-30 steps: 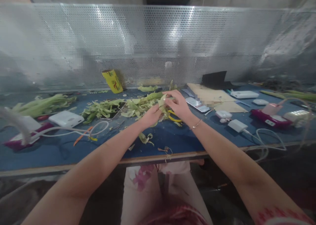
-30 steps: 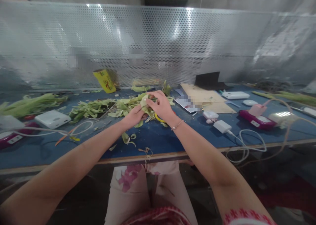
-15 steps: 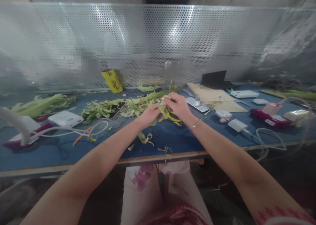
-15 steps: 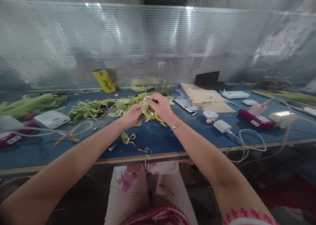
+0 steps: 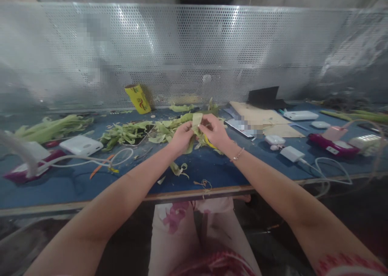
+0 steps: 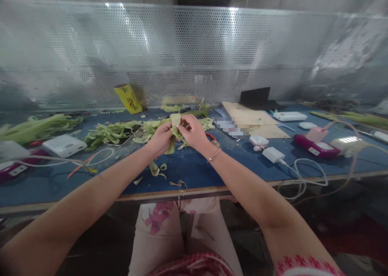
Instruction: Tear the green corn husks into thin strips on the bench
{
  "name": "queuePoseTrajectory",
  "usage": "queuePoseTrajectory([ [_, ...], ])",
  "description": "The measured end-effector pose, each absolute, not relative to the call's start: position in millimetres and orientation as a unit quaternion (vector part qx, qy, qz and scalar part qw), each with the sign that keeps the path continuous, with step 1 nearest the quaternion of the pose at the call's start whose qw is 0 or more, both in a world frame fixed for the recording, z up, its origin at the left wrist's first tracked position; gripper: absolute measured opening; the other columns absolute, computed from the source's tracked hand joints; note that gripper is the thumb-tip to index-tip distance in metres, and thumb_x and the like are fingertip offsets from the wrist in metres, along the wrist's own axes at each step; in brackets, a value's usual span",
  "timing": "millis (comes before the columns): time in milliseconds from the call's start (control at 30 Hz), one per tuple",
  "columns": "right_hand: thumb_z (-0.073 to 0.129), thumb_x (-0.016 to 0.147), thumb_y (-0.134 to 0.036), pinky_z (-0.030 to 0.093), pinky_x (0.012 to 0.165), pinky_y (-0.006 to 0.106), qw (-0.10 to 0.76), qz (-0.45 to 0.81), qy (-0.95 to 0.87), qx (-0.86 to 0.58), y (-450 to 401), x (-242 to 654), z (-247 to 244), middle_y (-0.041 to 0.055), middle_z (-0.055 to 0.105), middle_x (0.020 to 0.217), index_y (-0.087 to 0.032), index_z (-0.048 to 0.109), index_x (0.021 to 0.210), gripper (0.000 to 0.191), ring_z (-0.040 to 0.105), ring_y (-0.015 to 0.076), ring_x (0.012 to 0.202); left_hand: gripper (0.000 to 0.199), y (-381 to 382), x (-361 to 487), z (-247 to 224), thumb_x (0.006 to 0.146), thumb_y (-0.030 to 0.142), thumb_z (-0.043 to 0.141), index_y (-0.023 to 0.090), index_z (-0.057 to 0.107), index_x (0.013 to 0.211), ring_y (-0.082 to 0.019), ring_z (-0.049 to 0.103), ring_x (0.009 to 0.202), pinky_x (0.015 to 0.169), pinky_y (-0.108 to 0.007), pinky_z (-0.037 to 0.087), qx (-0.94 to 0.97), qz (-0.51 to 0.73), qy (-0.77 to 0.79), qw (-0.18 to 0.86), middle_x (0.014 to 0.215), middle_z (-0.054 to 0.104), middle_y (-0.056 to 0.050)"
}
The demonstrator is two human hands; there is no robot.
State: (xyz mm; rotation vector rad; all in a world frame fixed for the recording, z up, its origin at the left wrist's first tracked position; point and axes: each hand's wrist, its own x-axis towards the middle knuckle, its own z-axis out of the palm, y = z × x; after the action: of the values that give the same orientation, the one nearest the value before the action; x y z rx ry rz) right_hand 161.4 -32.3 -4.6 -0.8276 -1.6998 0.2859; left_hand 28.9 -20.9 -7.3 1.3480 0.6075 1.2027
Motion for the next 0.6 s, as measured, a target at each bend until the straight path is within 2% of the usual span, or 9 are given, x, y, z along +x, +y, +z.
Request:
queuePoseTrajectory([
  [300,0.049,0.082,-0.027,0.046,0.072,0.031,0.561,0.12,-0.74,-0.351,-23.3,158.7,-11.5,0.0062,0.051,0.094,-0.02,0.056,0.097,0.018,0.051,0.0157,0.08,0.01,-27.6,31.4,0.9,0.066,0.016,0.067,0.012,0.057,0.063,-0.003,0.043,0.043,0.046,-0.016,0.037,0.51,0.496,0.268,0.65,0.049,0.052,0.004],
  [467,0.049,0.082,-0.032,0.045,0.071,0.032,0.537,0.133,-0.768,-0.324,-24.9,161.2,-7.7,0.005,0.049,0.085,-0.019,0.057,0.086,0.016,0.047,0.0151,0.074,0.017,-28.8,30.6,1.5,0.068,0.02,0.068,0.011,0.056,0.061,-0.005,0.046,0.044,0.045,-0.017,0.04,0.512,0.437,0.26,0.692,0.05,0.053,0.002],
  [600,0.052,0.08,-0.04,0.046,0.073,0.031,0.521,0.211,-0.775,-0.288,-28.6,163.3,-7.2,0.0046,0.051,0.088,-0.019,0.056,0.083,0.022,0.05,0.0151,0.079,0.016,-28.0,27.3,-0.5,0.07,0.021,0.068,0.011,0.057,0.064,-0.005,0.049,0.045,0.047,-0.018,0.042,0.528,0.39,0.251,0.712,0.054,0.057,0.0],
])
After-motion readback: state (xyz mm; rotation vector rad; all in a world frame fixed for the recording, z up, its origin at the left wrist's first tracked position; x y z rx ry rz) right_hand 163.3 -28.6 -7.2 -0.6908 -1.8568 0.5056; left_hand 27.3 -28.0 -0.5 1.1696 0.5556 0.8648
